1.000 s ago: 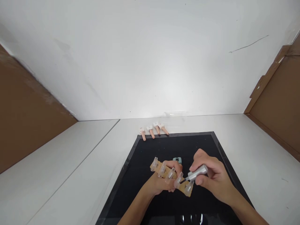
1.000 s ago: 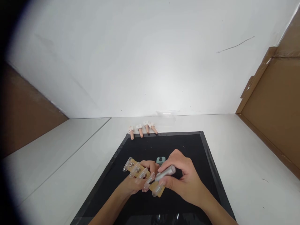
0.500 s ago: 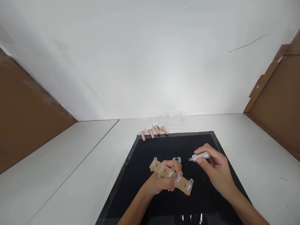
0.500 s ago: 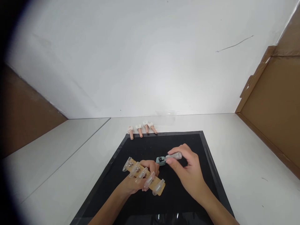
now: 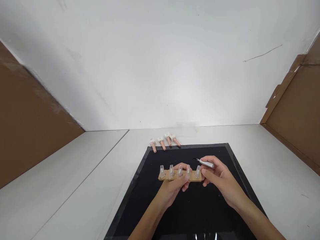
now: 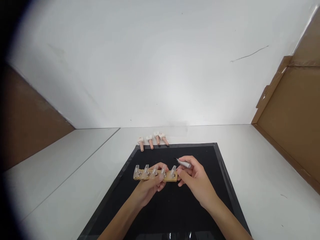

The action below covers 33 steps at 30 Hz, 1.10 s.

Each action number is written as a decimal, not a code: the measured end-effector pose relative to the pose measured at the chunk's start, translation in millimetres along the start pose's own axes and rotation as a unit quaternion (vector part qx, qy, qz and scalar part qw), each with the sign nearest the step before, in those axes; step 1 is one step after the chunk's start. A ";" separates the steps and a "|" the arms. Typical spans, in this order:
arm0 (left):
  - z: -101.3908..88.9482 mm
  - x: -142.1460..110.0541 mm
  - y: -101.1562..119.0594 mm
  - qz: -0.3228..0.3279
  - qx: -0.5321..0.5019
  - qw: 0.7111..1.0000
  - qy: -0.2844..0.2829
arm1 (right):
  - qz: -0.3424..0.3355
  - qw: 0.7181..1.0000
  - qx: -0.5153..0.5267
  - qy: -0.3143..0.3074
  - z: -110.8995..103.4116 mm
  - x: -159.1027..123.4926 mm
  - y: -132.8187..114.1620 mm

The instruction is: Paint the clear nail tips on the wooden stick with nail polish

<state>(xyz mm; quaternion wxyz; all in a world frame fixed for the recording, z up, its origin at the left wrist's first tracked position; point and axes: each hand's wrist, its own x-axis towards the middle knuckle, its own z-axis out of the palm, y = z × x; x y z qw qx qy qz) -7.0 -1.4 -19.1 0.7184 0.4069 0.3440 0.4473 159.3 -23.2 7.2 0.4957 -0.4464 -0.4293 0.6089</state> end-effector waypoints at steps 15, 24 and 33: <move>-7.2 -1.2 -6.4 0.069 0.116 0.988 -0.070 | -0.023 0.998 0.048 0.039 3.3 3.5 4.5; -3.9 -5.2 -1.4 0.168 0.248 0.947 -0.119 | -0.078 0.992 0.027 0.097 1.6 9.9 8.1; -10.8 -8.2 4.6 0.131 0.208 0.961 -0.124 | -0.215 0.937 -0.260 0.085 -0.8 14.4 31.0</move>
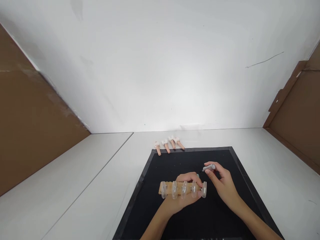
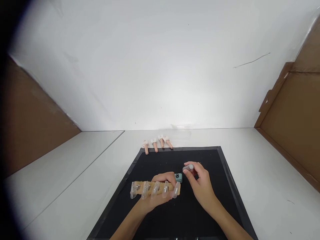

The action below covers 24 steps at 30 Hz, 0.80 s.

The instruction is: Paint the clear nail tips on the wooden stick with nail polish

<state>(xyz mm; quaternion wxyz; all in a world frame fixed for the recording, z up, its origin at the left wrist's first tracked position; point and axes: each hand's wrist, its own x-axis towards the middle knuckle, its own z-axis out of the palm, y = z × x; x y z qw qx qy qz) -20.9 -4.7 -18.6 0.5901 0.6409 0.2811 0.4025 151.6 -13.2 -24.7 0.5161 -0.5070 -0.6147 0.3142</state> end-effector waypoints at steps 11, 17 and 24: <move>-14.5 0.6 9.4 -0.039 -0.206 0.971 0.115 | -0.094 0.994 -0.062 -0.019 9.1 3.5 13.9; -11.6 2.0 8.5 -0.084 -0.204 0.968 0.117 | -0.100 0.990 -0.083 -0.055 17.2 4.1 15.5; -4.3 3.4 5.1 -0.100 -0.161 0.979 0.080 | -0.097 0.984 -0.106 -0.102 24.2 5.1 18.4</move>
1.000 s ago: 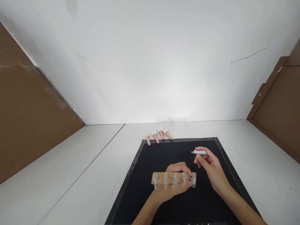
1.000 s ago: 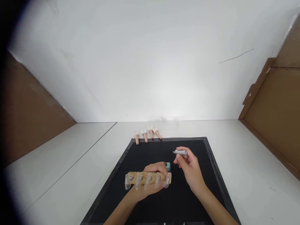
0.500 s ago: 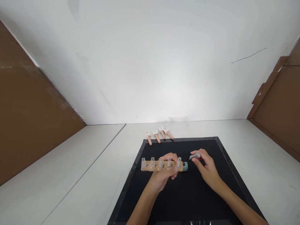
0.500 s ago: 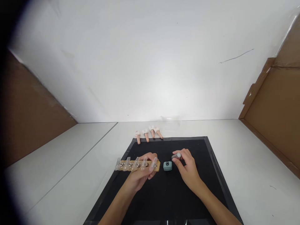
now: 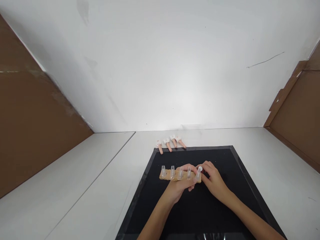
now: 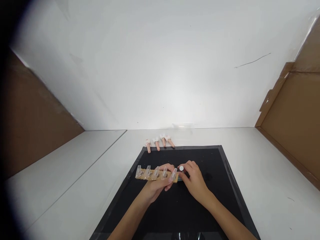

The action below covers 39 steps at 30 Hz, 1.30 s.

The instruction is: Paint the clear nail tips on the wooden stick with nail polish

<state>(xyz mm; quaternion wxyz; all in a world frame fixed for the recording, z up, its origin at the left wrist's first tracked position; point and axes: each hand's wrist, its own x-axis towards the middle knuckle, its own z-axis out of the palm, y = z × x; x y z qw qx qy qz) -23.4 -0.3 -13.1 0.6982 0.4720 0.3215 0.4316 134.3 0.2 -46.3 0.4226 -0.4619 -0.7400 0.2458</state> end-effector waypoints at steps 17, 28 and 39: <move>-1.1 -0.6 0.4 -0.002 -0.044 0.999 0.016 | 0.040 0.997 0.056 0.036 -0.6 3.2 0.5; -1.3 0.2 -3.7 -0.004 -0.056 0.998 0.005 | 0.046 0.994 0.081 0.053 -3.3 2.7 2.8; -0.6 -0.2 -3.0 -0.009 -0.058 0.998 0.003 | 0.051 0.994 0.087 0.044 -2.8 2.2 3.3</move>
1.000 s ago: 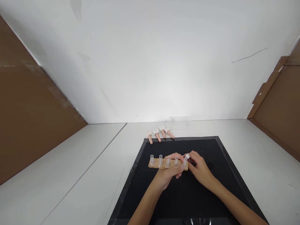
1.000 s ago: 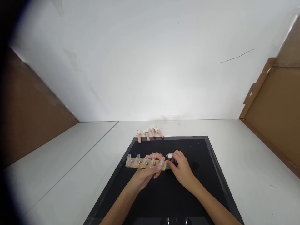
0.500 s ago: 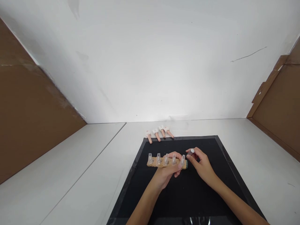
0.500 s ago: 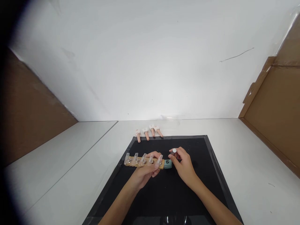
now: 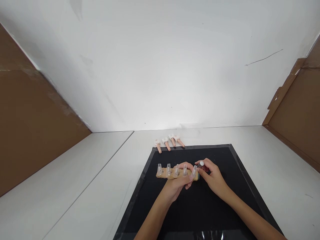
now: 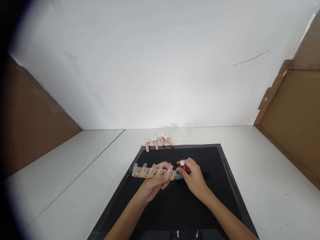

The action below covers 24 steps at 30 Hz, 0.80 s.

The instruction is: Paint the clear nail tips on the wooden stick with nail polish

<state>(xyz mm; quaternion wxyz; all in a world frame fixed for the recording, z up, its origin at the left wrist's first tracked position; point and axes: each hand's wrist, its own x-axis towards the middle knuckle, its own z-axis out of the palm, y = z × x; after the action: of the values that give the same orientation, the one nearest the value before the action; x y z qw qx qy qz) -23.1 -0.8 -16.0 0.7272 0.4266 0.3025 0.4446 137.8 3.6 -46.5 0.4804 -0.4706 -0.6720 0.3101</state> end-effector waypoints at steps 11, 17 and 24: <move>-1.7 1.4 -2.1 0.003 -0.009 1.000 0.005 | 0.013 1.000 0.010 0.000 -2.6 0.7 0.2; -2.2 1.9 -1.9 0.007 -0.005 1.000 -0.001 | 0.019 1.000 0.017 0.006 -2.7 0.4 0.1; -2.0 1.6 -1.8 0.007 0.002 1.000 0.004 | 0.026 0.999 0.024 0.028 -4.0 1.6 -3.2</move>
<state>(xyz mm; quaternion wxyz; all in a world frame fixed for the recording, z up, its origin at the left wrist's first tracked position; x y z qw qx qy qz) -23.3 0.9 -18.6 0.7219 0.4284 0.3040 0.4505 140.3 3.7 -41.7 0.5021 -0.4849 -0.6378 0.3254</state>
